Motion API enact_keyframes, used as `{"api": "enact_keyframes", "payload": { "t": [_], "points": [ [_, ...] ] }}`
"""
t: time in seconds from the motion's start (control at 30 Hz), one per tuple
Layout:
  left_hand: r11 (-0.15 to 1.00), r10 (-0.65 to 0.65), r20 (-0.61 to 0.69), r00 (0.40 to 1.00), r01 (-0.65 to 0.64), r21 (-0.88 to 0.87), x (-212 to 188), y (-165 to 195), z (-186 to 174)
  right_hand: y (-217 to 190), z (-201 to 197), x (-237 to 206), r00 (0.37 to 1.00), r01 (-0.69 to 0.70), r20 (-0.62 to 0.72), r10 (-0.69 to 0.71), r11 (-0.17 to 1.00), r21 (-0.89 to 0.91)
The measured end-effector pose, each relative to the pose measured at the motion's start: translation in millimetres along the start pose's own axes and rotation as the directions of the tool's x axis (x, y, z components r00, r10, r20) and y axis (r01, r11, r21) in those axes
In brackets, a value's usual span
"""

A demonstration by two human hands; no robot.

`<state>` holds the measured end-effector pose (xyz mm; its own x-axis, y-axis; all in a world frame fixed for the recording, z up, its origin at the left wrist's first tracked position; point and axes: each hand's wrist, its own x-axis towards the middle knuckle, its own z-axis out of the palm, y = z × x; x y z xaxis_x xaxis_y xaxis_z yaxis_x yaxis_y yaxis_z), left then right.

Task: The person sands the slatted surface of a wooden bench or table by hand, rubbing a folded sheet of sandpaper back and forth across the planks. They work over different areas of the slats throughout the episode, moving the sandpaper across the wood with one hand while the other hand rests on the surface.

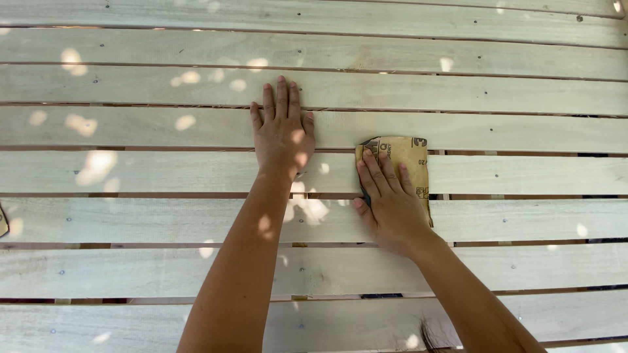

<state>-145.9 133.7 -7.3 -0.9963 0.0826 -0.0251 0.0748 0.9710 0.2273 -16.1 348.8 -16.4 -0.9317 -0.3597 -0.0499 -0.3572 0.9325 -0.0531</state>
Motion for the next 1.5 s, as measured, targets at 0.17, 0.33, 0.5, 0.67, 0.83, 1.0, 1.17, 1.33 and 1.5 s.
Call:
{"api": "enact_keyframes", "payload": {
  "t": [0.17,0.33,0.5,0.67,0.83,1.0,1.17,1.33,1.5],
  "points": [
    [0.999,0.033,-0.029,0.999,-0.032,0.028,-1,-1,1,8,-14,39,1.000,-0.001,-0.018,0.002,0.999,0.037],
    [1.000,0.015,-0.034,0.999,-0.015,0.005,-3,1,1,9,-15,56,0.995,-0.070,-0.061,0.080,0.987,0.148],
    [1.000,0.016,0.011,1.000,-0.016,0.008,0,1,-1,4,-2,14,0.981,-0.007,-0.195,0.004,1.000,-0.011],
    [1.000,0.005,0.033,0.999,-0.005,-0.002,8,3,-3,12,-10,24,0.987,-0.151,-0.059,0.150,0.989,-0.007],
    [0.999,0.044,0.013,0.999,-0.044,0.022,-16,-2,-6,-31,-12,-6,0.990,-0.138,-0.036,0.140,0.989,0.046],
    [0.996,0.071,0.062,0.996,-0.074,0.047,-55,-16,-10,-52,-2,-26,0.962,-0.274,-0.005,0.274,0.962,0.001],
    [0.997,0.052,0.104,0.993,-0.058,0.058,-52,-15,-10,16,-7,108,0.877,-0.473,-0.019,0.479,0.872,0.127],
    [0.995,0.087,0.073,0.994,-0.091,0.049,-53,-21,-8,-5,-3,124,0.930,-0.361,-0.054,0.364,0.931,0.058],
    [0.993,0.117,0.072,0.991,-0.117,-0.013,-58,-32,-6,-44,12,51,0.979,-0.198,-0.030,0.199,0.980,0.034]
  ]
}}
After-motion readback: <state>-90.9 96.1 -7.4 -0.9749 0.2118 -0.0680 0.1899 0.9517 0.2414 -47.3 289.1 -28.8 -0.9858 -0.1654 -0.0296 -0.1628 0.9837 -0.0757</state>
